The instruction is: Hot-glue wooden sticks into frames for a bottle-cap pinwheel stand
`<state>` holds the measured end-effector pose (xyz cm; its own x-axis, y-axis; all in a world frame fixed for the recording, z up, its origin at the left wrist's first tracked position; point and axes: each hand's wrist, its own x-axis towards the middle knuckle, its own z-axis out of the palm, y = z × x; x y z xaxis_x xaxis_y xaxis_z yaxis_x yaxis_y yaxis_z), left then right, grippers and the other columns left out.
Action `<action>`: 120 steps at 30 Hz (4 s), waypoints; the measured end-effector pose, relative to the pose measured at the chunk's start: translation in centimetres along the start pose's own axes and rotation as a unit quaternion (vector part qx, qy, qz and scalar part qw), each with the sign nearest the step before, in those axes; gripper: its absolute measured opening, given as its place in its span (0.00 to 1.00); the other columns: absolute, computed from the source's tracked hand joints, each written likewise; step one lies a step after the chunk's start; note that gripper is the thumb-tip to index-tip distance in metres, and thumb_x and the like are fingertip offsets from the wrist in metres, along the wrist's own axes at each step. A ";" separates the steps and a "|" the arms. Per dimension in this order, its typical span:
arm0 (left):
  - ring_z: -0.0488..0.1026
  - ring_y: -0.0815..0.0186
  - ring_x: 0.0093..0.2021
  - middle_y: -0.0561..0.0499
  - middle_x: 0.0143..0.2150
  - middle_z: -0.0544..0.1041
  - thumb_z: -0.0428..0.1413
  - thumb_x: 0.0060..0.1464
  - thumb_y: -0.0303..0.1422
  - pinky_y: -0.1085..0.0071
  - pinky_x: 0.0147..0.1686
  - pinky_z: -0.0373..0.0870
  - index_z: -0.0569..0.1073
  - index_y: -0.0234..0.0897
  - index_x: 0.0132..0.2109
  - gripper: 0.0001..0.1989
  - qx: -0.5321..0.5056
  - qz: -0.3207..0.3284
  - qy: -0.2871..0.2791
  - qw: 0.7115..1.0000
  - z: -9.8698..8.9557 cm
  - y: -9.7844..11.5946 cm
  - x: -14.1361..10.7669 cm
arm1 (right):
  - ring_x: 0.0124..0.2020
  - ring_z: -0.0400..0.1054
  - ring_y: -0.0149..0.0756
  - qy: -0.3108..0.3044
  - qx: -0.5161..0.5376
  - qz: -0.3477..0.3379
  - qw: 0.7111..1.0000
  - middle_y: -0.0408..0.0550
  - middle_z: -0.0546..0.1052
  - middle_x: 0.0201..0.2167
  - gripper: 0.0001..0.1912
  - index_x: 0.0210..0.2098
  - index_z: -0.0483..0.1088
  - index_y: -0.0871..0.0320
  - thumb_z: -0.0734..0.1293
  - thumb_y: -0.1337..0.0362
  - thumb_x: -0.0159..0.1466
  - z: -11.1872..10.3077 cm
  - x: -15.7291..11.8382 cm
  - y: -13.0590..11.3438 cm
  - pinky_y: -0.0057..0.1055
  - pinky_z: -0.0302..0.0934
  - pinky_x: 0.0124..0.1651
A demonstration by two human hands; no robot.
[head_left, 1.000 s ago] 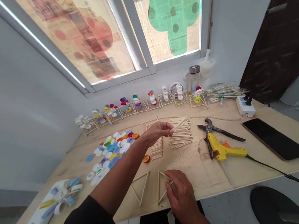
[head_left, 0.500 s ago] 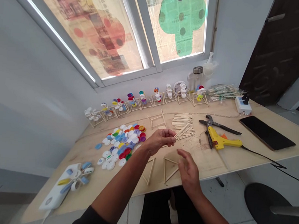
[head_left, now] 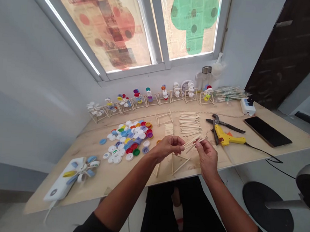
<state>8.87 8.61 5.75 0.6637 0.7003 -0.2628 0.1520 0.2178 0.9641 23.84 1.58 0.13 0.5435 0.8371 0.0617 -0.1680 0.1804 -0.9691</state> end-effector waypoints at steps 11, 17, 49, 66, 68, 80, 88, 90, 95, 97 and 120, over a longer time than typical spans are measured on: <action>0.67 0.74 0.24 0.54 0.25 0.71 0.65 0.39 0.35 0.76 0.26 0.64 0.72 0.32 0.34 0.16 0.003 0.049 0.062 0.997 -0.2 -1.0 -0.6 | 0.23 0.59 0.26 0.030 0.061 0.055 0.996 0.41 0.72 0.23 0.17 0.29 0.70 0.59 0.72 0.51 0.50 -0.2 -0.2 0.2 0.26 0.54 0.28; 0.67 0.74 0.24 0.54 0.25 0.70 0.58 0.46 0.31 0.76 0.25 0.66 0.71 0.32 0.33 0.07 0.167 0.074 0.127 0.975 -0.6 -1.9 1.0 | 0.22 0.59 0.25 0.036 0.080 0.070 0.994 0.42 0.73 0.24 0.17 0.27 0.70 0.59 0.73 0.52 0.49 -0.6 -0.3 0.3 0.25 0.54 0.27; 0.71 0.58 0.42 0.45 0.38 0.77 0.51 0.50 0.23 0.66 0.41 0.63 0.75 0.37 0.35 0.10 0.504 0.082 0.189 0.839 0.8 -2.2 4.9 | 0.28 0.67 0.26 -0.030 0.206 0.126 0.970 0.44 0.76 0.33 0.13 0.36 0.74 0.56 0.73 0.60 0.51 -2.5 -1.4 -1.0 0.26 0.62 0.32; 0.64 0.72 0.24 0.54 0.24 0.73 0.52 0.53 0.35 0.76 0.26 0.60 0.76 0.34 0.32 0.11 0.252 0.126 0.116 0.953 4.9 -1.7 -3.2 | 0.27 0.67 0.26 -0.065 0.169 0.131 0.975 0.45 0.78 0.33 0.13 0.36 0.74 0.56 0.73 0.59 0.53 -1.8 -3.2 -1.5 0.27 0.63 0.35; 0.66 0.71 0.26 0.53 0.26 0.74 0.52 0.53 0.35 0.76 0.27 0.61 0.75 0.34 0.32 0.10 0.239 0.126 0.131 0.954 5.1 -2.0 -3.9 | 0.28 0.67 0.27 -0.064 0.154 0.130 0.977 0.46 0.78 0.33 0.13 0.36 0.74 0.57 0.73 0.58 0.53 -1.6 -3.6 -1.5 0.28 0.63 0.36; 0.64 0.71 0.23 0.55 0.23 0.72 0.51 0.53 0.34 0.75 0.26 0.60 0.75 0.35 0.31 0.10 0.236 0.096 0.187 0.949 5.8 -3.0 -8.3 | 0.28 0.66 0.26 -0.096 0.076 0.132 0.984 0.45 0.77 0.29 0.11 0.33 0.75 0.58 0.72 0.58 0.55 -0.7 -6.8 -1.8 0.27 0.61 0.37; 0.64 0.71 0.24 0.54 0.24 0.72 0.53 0.54 0.37 0.76 0.25 0.60 0.74 0.35 0.32 0.11 0.144 0.086 0.177 0.970 5.5 -4.5 -10.1 | 0.28 0.66 0.28 -0.137 0.064 0.137 0.979 0.43 0.76 0.26 0.09 0.31 0.74 0.57 0.71 0.58 0.56 0.3 -8.3 -2.0 0.28 0.61 0.36; 0.64 0.71 0.24 0.54 0.23 0.71 0.53 0.54 0.39 0.76 0.25 0.60 0.73 0.35 0.32 0.12 0.130 0.081 0.175 0.973 5.3 -4.7 -10.5 | 0.28 0.65 0.27 -0.144 0.057 0.144 0.977 0.43 0.76 0.27 0.10 0.32 0.74 0.57 0.71 0.57 0.56 0.3 -8.4 -2.0 0.27 0.61 0.37; 0.63 0.71 0.23 0.56 0.21 0.68 0.54 0.54 0.39 0.76 0.25 0.59 0.72 0.35 0.31 0.12 0.096 0.058 0.165 0.980 4.9 -5.0 -11.2 | 0.28 0.64 0.27 -0.132 0.034 0.144 0.980 0.44 0.76 0.30 0.11 0.34 0.75 0.56 0.71 0.57 0.56 0.1 -8.2 -1.8 0.27 0.60 0.36; 0.63 0.71 0.23 0.55 0.22 0.68 0.54 0.53 0.40 0.76 0.25 0.60 0.72 0.34 0.31 0.12 0.088 0.051 0.165 0.981 4.7 -5.2 -11.4 | 0.28 0.63 0.27 -0.135 0.024 0.141 0.980 0.43 0.75 0.28 0.10 0.33 0.76 0.56 0.71 0.57 0.55 0.0 -8.1 -1.8 0.27 0.59 0.36; 0.63 0.72 0.23 0.55 0.22 0.69 0.54 0.54 0.41 0.76 0.24 0.59 0.75 0.33 0.34 0.14 0.066 0.060 0.191 0.978 3.9 -6.9 -11.1 | 0.29 0.64 0.31 -0.156 -0.014 0.153 0.976 0.45 0.73 0.25 0.18 0.41 0.76 0.57 0.65 0.51 0.61 -0.4 -8.5 -1.2 0.30 0.58 0.36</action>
<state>3.30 -3.29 2.20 0.3649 0.9236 -0.1180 0.1999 0.0461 0.9787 19.76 -5.97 0.71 0.1946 0.9668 -0.1657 -0.2584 -0.1124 -0.9595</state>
